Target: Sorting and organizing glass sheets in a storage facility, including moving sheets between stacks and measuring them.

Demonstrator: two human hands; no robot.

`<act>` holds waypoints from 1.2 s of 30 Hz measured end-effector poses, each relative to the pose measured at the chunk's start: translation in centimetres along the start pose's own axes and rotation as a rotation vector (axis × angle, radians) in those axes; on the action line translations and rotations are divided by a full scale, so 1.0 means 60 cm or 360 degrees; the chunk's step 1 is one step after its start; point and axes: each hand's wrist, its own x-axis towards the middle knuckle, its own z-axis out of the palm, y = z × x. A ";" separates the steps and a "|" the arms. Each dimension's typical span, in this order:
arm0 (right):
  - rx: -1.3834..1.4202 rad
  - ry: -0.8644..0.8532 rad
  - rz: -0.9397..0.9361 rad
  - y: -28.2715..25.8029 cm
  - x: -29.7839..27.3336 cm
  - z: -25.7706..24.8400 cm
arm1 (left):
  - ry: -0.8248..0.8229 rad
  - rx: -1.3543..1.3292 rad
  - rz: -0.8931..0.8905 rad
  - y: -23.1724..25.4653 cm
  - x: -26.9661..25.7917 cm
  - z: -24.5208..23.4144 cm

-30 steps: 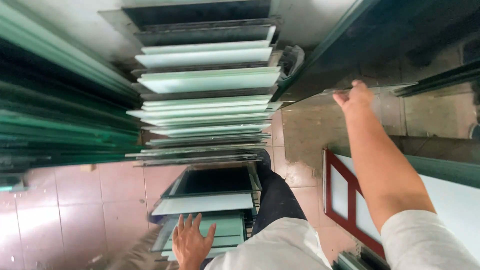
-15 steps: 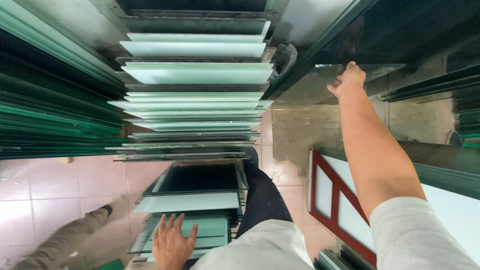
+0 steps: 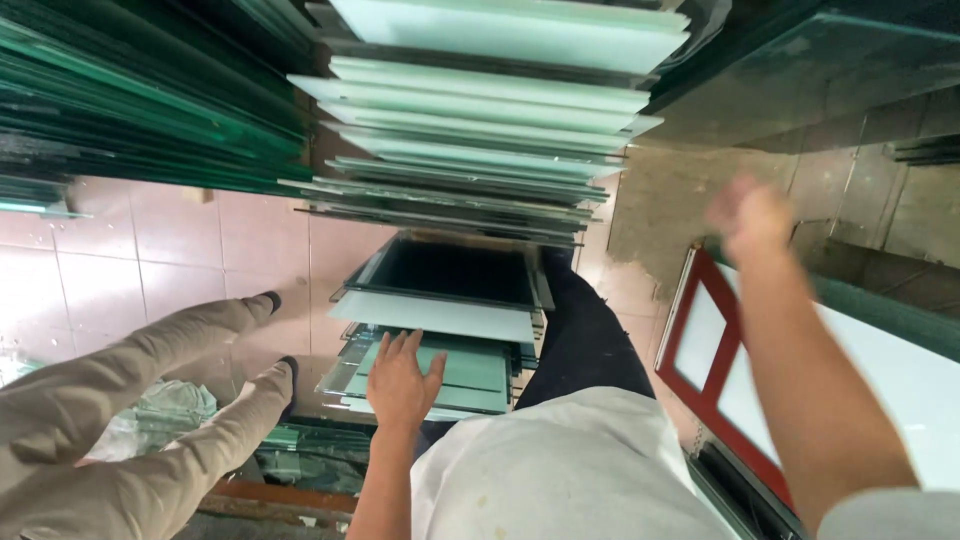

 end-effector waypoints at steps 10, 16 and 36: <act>-0.0065 -0.0873 0.0373 -0.042 -0.406 0.293 | -0.0044 -0.1147 -0.0271 0.077 0.076 0.004; -0.0495 -0.1024 0.0417 -0.100 -0.407 0.342 | -0.0252 -0.1655 -0.0774 0.062 0.142 0.055; 0.0318 -0.0746 0.1142 0.029 -0.353 0.468 | -0.0542 0.0049 0.0020 0.003 0.129 0.119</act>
